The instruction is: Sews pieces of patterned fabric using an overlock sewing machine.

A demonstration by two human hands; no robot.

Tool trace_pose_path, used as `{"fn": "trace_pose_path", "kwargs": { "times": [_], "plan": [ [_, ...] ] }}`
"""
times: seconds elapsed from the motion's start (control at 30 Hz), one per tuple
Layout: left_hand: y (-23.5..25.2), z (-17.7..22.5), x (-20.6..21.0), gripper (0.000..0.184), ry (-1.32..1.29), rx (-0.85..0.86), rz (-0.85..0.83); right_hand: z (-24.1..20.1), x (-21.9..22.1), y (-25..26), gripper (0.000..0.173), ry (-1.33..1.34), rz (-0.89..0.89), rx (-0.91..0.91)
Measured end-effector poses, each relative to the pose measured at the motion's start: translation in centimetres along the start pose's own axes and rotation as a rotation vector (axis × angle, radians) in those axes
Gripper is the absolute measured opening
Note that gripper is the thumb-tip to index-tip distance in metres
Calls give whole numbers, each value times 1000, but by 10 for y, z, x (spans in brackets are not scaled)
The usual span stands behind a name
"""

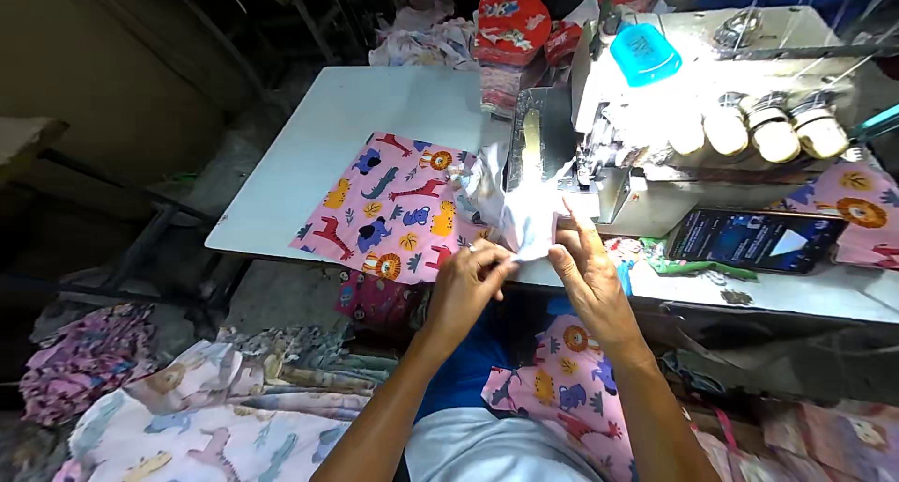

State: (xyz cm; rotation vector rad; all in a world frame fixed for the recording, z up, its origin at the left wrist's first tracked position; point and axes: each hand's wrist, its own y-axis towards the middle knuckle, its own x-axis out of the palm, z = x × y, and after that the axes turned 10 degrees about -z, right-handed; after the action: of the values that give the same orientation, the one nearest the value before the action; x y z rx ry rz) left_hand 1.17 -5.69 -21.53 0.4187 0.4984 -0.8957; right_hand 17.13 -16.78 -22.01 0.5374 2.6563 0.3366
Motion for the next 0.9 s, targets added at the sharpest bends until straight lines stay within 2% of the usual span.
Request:
{"fn": "trace_pose_path", "kwargs": {
  "times": [0.07,0.13,0.2,0.27,0.3,0.37,0.47,0.53,0.6,0.67,0.73,0.77,0.8,0.87,0.9],
  "plan": [
    [-6,-10,4,21,43,136,-148,-2,-2,1,41,137,33,37],
    [-7,-23,-1,23,145,206,-153,6,-8,1,20,226,267,74],
    [-3,-42,-14,31,333,139,-58,19,-23,0,12,267,471,100],
    [5,-68,-29,58,533,0,-42,25,-36,0,12,271,591,91],
    [11,-79,-36,65,636,-58,-54,23,-41,-1,14,240,612,72],
    [28,-94,-48,66,735,-139,-61,9,-46,-4,19,151,589,-12],
    [54,-103,-68,60,678,-225,-110,-30,-61,-10,22,88,415,-235],
    [67,-88,-81,50,509,-198,-71,-62,-83,-17,22,65,250,-324],
    [67,-47,-89,45,201,-116,39,-81,-103,-23,19,40,105,-385],
    [59,5,-90,55,-144,108,60,-92,-112,-15,20,-49,-72,-453],
    [48,52,-83,83,-395,330,-148,-108,-101,7,18,-232,-151,-481],
    [42,69,-76,91,-433,370,-287,-113,-93,17,17,-315,-154,-490],
    [35,81,-67,85,-425,352,-401,-113,-85,26,15,-360,-142,-502],
    [31,89,-43,41,-372,239,-522,-108,-75,39,15,-384,-66,-494],
    [32,90,-35,27,-318,195,-561,-102,-73,43,17,-370,-4,-461]
  ]
}}
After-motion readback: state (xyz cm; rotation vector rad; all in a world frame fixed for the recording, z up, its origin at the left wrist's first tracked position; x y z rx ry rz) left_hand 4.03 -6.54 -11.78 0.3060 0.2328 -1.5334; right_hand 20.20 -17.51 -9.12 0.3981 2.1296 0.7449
